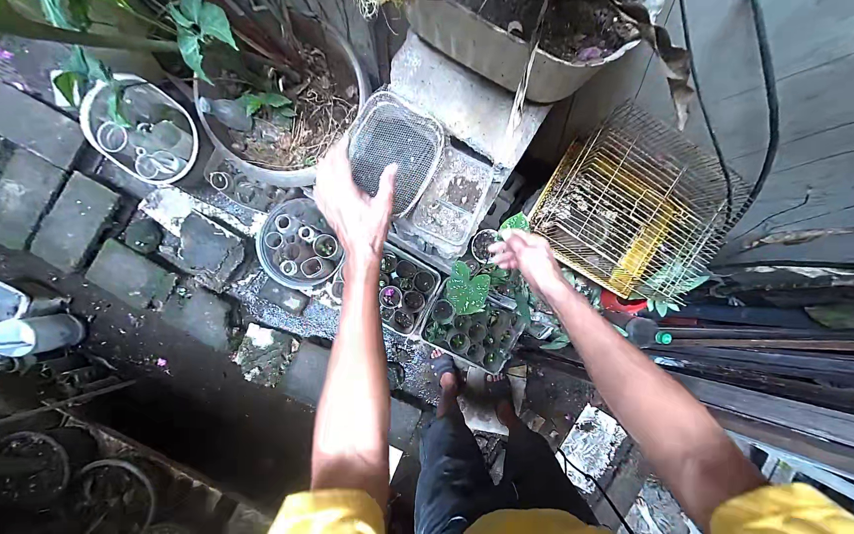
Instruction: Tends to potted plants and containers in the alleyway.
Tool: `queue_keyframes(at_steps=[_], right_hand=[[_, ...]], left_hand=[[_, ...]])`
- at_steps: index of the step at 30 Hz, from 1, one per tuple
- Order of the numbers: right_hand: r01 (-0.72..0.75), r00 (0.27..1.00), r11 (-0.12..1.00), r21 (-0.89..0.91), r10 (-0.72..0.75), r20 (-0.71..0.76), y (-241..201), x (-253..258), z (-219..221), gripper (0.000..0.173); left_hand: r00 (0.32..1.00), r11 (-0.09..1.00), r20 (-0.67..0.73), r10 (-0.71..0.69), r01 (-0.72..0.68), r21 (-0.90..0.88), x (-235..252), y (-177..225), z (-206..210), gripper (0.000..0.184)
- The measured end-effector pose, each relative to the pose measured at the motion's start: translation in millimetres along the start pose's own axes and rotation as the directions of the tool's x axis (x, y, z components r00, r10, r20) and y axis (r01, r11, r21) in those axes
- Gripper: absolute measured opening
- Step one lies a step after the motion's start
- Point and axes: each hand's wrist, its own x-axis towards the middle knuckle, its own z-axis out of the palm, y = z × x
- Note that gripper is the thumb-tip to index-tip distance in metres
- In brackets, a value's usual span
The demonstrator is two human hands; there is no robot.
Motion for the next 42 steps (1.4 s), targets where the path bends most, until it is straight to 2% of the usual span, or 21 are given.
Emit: queue_keyframes(at_steps=[2, 4, 7, 10, 15, 18, 23, 27, 30, 34, 39, 42], right_hand=[[-0.063, 0.998, 0.998, 0.031, 0.064, -0.003, -16.7, 30.1, 17.6, 0.046], [-0.114, 0.993, 0.993, 0.021, 0.114, 0.004, -24.2, 48.9, 30.6, 0.044], [-0.143, 0.99, 0.99, -0.003, 0.143, -0.011, -32.4, 60.5, 45.2, 0.041], [-0.164, 0.986, 0.985, -0.053, 0.162, -0.042, -38.1, 63.1, 50.7, 0.031], [-0.129, 0.988, 0.986, -0.106, 0.119, -0.097, -34.1, 61.3, 52.7, 0.026], [-0.098, 0.988, 0.988, -0.116, 0.083, -0.127, -22.1, 47.7, 49.7, 0.024], [-0.077, 0.985, 0.98, -0.185, 0.046, -0.169, -6.4, 25.0, 42.5, 0.026], [-0.044, 0.977, 0.959, -0.279, -0.016, -0.211, -3.2, 6.5, 42.2, 0.027], [-0.018, 0.962, 0.937, -0.349, -0.079, -0.261, -10.1, -13.6, 43.1, 0.026], [0.032, 0.931, 0.911, -0.412, -0.177, -0.319, -19.9, -45.9, 42.0, 0.025], [0.142, 0.887, 0.92, -0.365, -0.282, -0.366, -27.1, -108.9, 28.5, 0.025], [0.174, 0.862, 0.928, -0.33, -0.306, -0.404, -32.0, -146.6, 11.8, 0.021]], left_hand=[[0.993, 0.989, -0.108, -0.056, 0.04, -0.144, -51.0, -2.8, -7.7, 0.049], [0.989, 0.974, -0.055, -0.134, 0.121, -0.19, -107.1, -11.2, -7.1, 0.04], [0.987, 0.971, 0.057, -0.148, 0.156, -0.183, -167.6, -30.9, 10.1, 0.033], [0.985, 0.963, 0.077, -0.155, 0.168, -0.208, -189.6, -35.8, 20.7, 0.029], [0.986, 0.952, 0.102, -0.132, 0.155, -0.263, -183.5, -28.9, 21.6, 0.032], [0.985, 0.954, 0.152, -0.079, 0.119, -0.275, -175.5, -17.6, 20.5, 0.045], [0.914, 0.983, 0.399, -0.069, 0.13, -0.127, -148.8, 25.6, 18.2, 0.107], [0.865, 0.997, 0.497, -0.062, 0.032, 0.069, -122.2, 47.9, 46.6, 0.136], [0.891, 0.99, 0.453, -0.03, -0.035, 0.134, -124.9, 53.7, 61.9, 0.136], [0.933, 0.988, 0.359, 0.029, -0.081, 0.13, -135.5, 67.9, 58.0, 0.132], [0.941, 0.971, 0.247, 0.231, -0.24, 0.006, -159.2, 94.7, 24.7, 0.132], [0.915, 0.952, 0.263, 0.307, -0.301, -0.063, -185.6, 116.5, -9.6, 0.138]])
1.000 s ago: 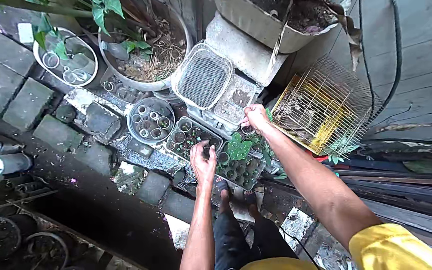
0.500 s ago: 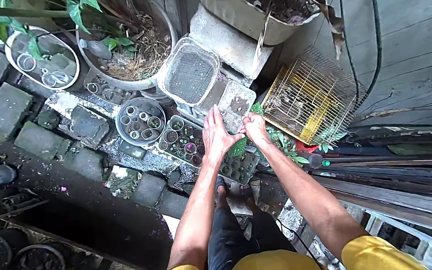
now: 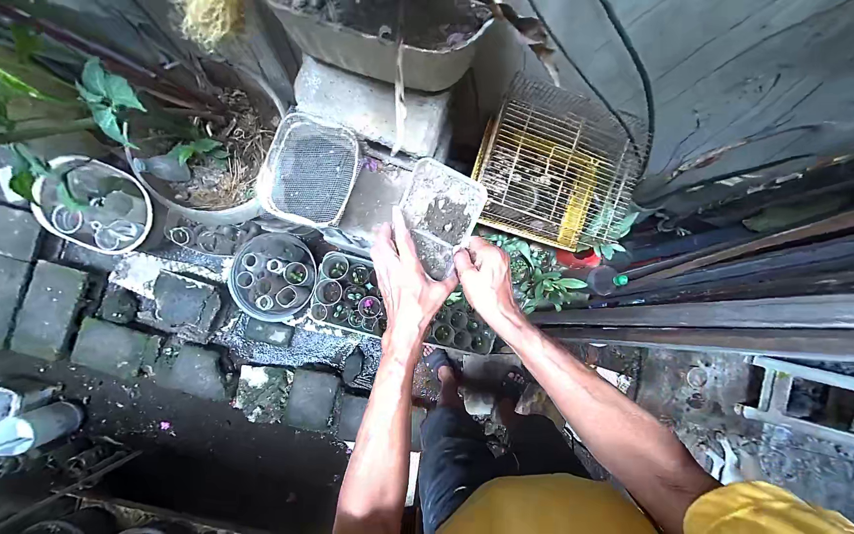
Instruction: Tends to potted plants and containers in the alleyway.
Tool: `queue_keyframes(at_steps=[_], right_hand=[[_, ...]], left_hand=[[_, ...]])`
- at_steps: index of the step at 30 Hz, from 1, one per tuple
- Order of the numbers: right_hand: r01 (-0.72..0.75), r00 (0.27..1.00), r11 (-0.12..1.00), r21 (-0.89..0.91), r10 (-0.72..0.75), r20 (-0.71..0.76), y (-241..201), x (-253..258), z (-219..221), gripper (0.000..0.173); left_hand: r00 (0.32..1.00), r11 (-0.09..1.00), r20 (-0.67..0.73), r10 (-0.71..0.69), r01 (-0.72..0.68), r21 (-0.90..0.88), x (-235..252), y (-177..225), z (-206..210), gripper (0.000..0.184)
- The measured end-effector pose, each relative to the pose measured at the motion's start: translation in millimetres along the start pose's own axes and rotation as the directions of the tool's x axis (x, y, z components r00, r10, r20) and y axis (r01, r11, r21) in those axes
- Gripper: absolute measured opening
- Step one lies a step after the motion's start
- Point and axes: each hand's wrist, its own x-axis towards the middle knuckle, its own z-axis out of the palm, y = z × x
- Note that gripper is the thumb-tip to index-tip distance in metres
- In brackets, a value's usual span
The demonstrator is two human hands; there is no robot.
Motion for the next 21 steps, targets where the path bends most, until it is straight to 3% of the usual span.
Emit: queue_keyframes(at_steps=[5, 8, 11, 13, 16, 19, 21], right_hand=[[0.188, 0.98, 0.978, 0.087, -0.182, -0.078, 11.7, -46.7, -58.6, 0.024], [0.286, 0.958, 0.925, 0.251, -0.283, -0.048, 28.3, -79.9, -103.9, 0.032], [0.255, 0.962, 0.843, 0.473, -0.269, -0.04, 61.2, -115.5, -150.9, 0.043], [0.163, 0.976, 0.757, 0.632, -0.218, 0.01, 88.1, -134.4, -181.6, 0.06], [0.117, 0.959, 0.572, 0.812, -0.277, 0.057, 131.3, -162.6, -230.3, 0.096], [0.192, 0.919, 0.429, 0.882, -0.395, -0.008, 163.1, -185.9, -289.0, 0.113], [0.277, 0.884, 0.402, 0.873, -0.462, -0.068, 177.0, -199.8, -330.0, 0.117]], left_hand=[[0.999, 0.998, -0.03, 0.037, -0.038, -0.041, -19.1, 55.7, -29.7, 0.136], [0.992, 0.991, -0.033, 0.125, -0.127, -0.052, -37.1, 90.7, -49.3, 0.135], [0.985, 0.981, 0.063, 0.158, -0.149, -0.122, -66.5, 135.3, -65.5, 0.139], [0.972, 0.962, 0.122, 0.202, -0.174, -0.211, -86.6, 163.6, -70.8, 0.139], [0.926, 0.921, 0.245, 0.287, -0.197, -0.336, -116.8, 210.1, -75.0, 0.137], [0.845, 0.863, 0.364, 0.391, -0.199, -0.465, -137.6, 263.9, -71.0, 0.134], [0.777, 0.811, 0.413, 0.476, -0.207, -0.547, -146.5, 299.8, -65.9, 0.133]])
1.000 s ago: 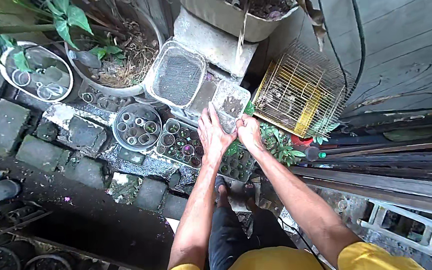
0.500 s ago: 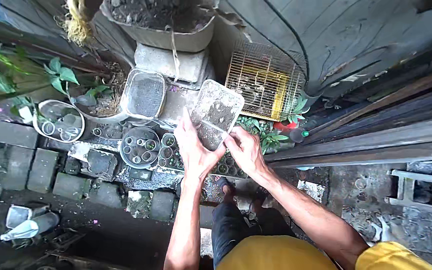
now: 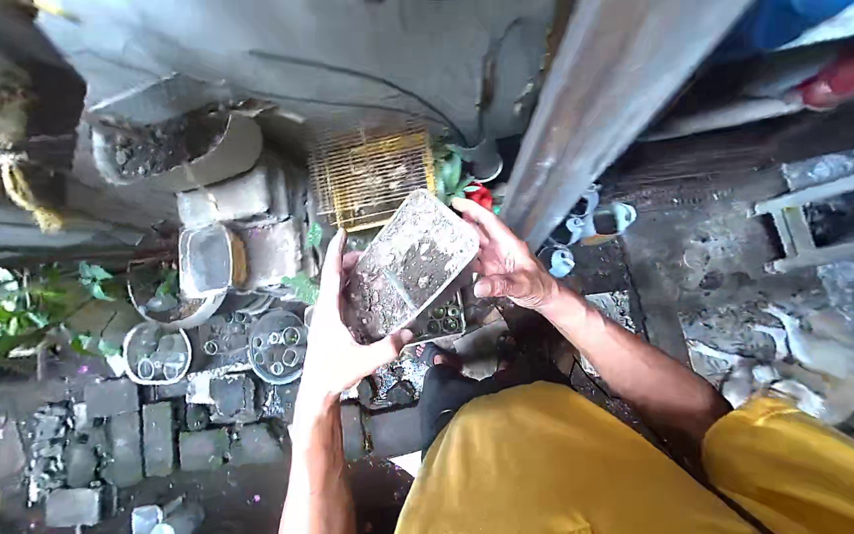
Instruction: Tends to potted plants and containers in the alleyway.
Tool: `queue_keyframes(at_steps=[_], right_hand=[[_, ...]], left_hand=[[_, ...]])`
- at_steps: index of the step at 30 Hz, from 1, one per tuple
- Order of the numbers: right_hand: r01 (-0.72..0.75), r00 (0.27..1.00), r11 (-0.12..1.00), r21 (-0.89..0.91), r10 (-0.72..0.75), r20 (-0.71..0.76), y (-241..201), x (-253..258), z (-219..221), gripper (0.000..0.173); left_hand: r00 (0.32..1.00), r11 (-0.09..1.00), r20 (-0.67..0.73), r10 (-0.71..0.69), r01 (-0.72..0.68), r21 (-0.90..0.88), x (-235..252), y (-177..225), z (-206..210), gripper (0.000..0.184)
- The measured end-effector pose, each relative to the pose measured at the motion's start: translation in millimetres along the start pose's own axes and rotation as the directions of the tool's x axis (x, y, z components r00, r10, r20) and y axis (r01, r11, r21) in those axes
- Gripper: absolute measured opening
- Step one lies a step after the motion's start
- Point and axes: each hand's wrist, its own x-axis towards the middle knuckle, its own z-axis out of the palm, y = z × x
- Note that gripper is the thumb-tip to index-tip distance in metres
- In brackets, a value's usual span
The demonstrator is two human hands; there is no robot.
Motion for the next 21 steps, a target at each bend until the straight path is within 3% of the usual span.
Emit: queue_keyframes(at_steps=[4, 9, 14, 17, 21], right_hand=[[0.097, 0.994, 0.995, -0.038, -0.098, -0.048, -64.6, -35.3, -37.9, 0.111], [0.248, 0.932, 0.955, -0.163, -0.281, -0.228, -123.0, -75.1, -76.3, 0.106], [0.341, 0.794, 0.918, -0.204, -0.397, -0.46, -130.4, -121.1, -96.9, 0.109], [0.29, 0.7, 0.924, -0.249, -0.382, -0.603, -130.0, -151.3, -91.2, 0.113], [0.224, 0.642, 0.944, -0.24, -0.329, -0.693, -111.4, -178.3, -82.8, 0.112]], left_hand=[[0.977, 0.994, 0.184, 0.104, -0.096, -0.051, 33.4, 52.9, 40.9, 0.129], [0.876, 0.972, 0.448, 0.181, -0.228, 0.052, 87.9, 118.2, 88.3, 0.126], [0.744, 0.858, 0.647, 0.167, -0.432, 0.276, 138.3, 154.1, 143.5, 0.124], [0.67, 0.805, 0.725, 0.16, -0.513, 0.298, 159.9, 159.5, 181.3, 0.122], [0.581, 0.79, 0.799, 0.157, -0.559, 0.252, 168.5, 146.3, 215.2, 0.125]])
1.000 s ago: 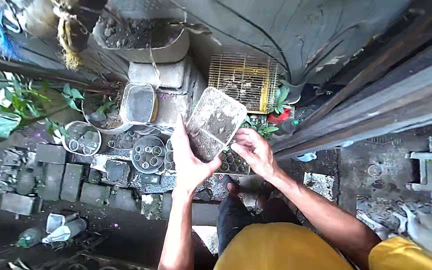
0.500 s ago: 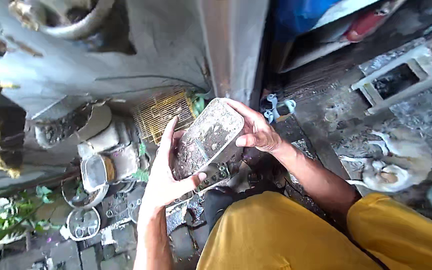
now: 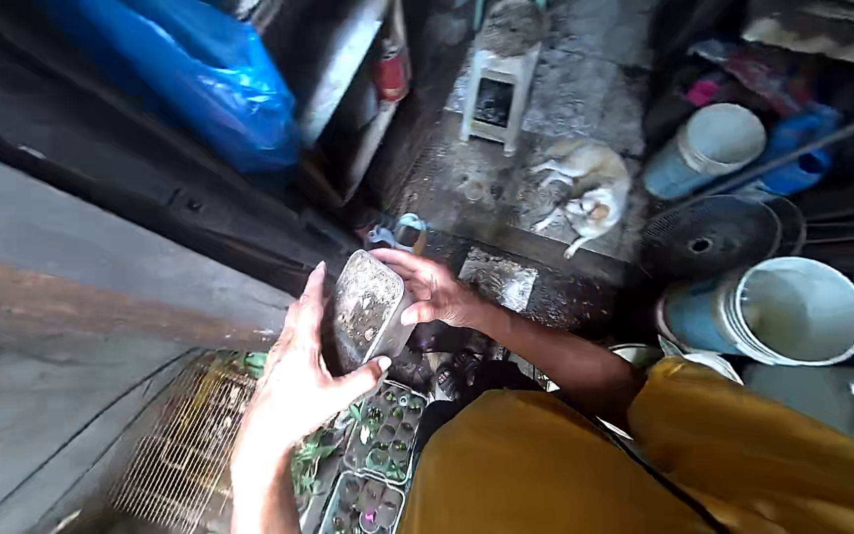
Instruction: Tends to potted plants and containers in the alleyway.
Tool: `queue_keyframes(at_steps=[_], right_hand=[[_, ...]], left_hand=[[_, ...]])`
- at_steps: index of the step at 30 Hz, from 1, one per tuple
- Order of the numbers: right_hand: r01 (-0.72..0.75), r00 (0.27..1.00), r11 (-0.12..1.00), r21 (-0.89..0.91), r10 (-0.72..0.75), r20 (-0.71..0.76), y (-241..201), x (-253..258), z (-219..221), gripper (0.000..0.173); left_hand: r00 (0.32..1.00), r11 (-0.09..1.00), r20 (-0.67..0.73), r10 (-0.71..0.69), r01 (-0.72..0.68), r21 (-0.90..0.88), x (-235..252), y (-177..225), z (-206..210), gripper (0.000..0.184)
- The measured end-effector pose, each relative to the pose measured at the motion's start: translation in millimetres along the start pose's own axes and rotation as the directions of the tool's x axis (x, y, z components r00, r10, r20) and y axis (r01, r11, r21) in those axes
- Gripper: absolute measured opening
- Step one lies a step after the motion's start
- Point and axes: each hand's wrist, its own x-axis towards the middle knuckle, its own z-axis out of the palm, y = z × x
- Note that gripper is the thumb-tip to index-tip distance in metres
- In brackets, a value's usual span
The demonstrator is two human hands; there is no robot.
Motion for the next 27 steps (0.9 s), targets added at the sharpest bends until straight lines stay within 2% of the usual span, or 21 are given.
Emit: queue_keyframes(at_steps=[5, 8, 10, 12, 14, 15, 17, 20, 21, 22, 24, 27], right_hand=[[-0.038, 0.996, 0.997, -0.06, 0.033, -0.077, 14.7, -23.0, -18.6, 0.117], [-0.118, 0.983, 0.988, -0.1, 0.101, -0.156, 12.8, -34.5, -31.3, 0.112], [-0.184, 0.969, 0.964, -0.19, 0.145, -0.199, 14.7, -42.6, -49.7, 0.108], [-0.296, 0.937, 0.917, -0.267, 0.223, -0.27, 23.5, -62.4, -78.7, 0.093], [-0.435, 0.863, 0.853, -0.29, 0.301, -0.406, 36.4, -94.2, -115.0, 0.074], [-0.505, 0.803, 0.821, -0.267, 0.334, -0.493, 43.7, -114.1, -134.7, 0.065], [-0.618, 0.617, 0.781, -0.092, 0.41, -0.671, 63.3, -162.8, -178.5, 0.055], [-0.679, 0.249, 0.701, 0.215, 0.497, -0.831, 82.6, -233.9, -242.3, 0.051], [-0.688, 0.117, 0.649, 0.324, 0.541, -0.833, 85.6, -250.7, -261.3, 0.049], [-0.684, 0.018, 0.601, 0.413, 0.581, -0.814, 90.3, -267.1, -282.1, 0.049], [-0.674, -0.107, 0.519, 0.526, 0.637, -0.764, 98.1, -293.1, -327.6, 0.051], [-0.699, -0.208, 0.374, 0.61, 0.709, -0.673, 85.1, -306.6, -397.1, 0.051]], left_hand=[[0.993, 0.991, 0.078, 0.089, -0.08, -0.106, 22.5, -15.5, 32.9, 0.124], [0.992, 0.989, 0.058, 0.111, -0.104, -0.105, 39.9, -16.2, 47.1, 0.123], [0.994, 0.992, 0.025, 0.11, -0.108, -0.063, 54.7, -15.4, 54.6, 0.123], [0.995, 0.995, 0.01, 0.096, -0.096, -0.032, 71.2, -15.4, 61.0, 0.123], [0.996, 0.996, -0.023, 0.091, -0.091, 0.002, 91.1, -14.3, 68.0, 0.124], [0.996, 0.996, -0.041, 0.085, -0.084, 0.024, 102.1, -12.8, 71.1, 0.125], [0.995, 0.996, -0.068, 0.067, -0.062, 0.063, 124.7, -8.1, 77.0, 0.126], [0.994, 0.994, -0.105, 0.043, -0.033, 0.103, 163.6, 3.2, 89.0, 0.126], [0.992, 0.993, -0.118, 0.036, -0.022, 0.116, 178.4, 7.1, 94.0, 0.125], [0.991, 0.992, -0.13, 0.027, -0.011, 0.125, 194.5, 12.2, 99.9, 0.125], [0.987, 0.99, -0.161, 0.011, 0.012, 0.138, 231.2, 24.5, 116.5, 0.124], [0.975, 0.993, -0.213, -0.061, 0.081, 0.083, 288.7, 51.5, 147.8, 0.124]])
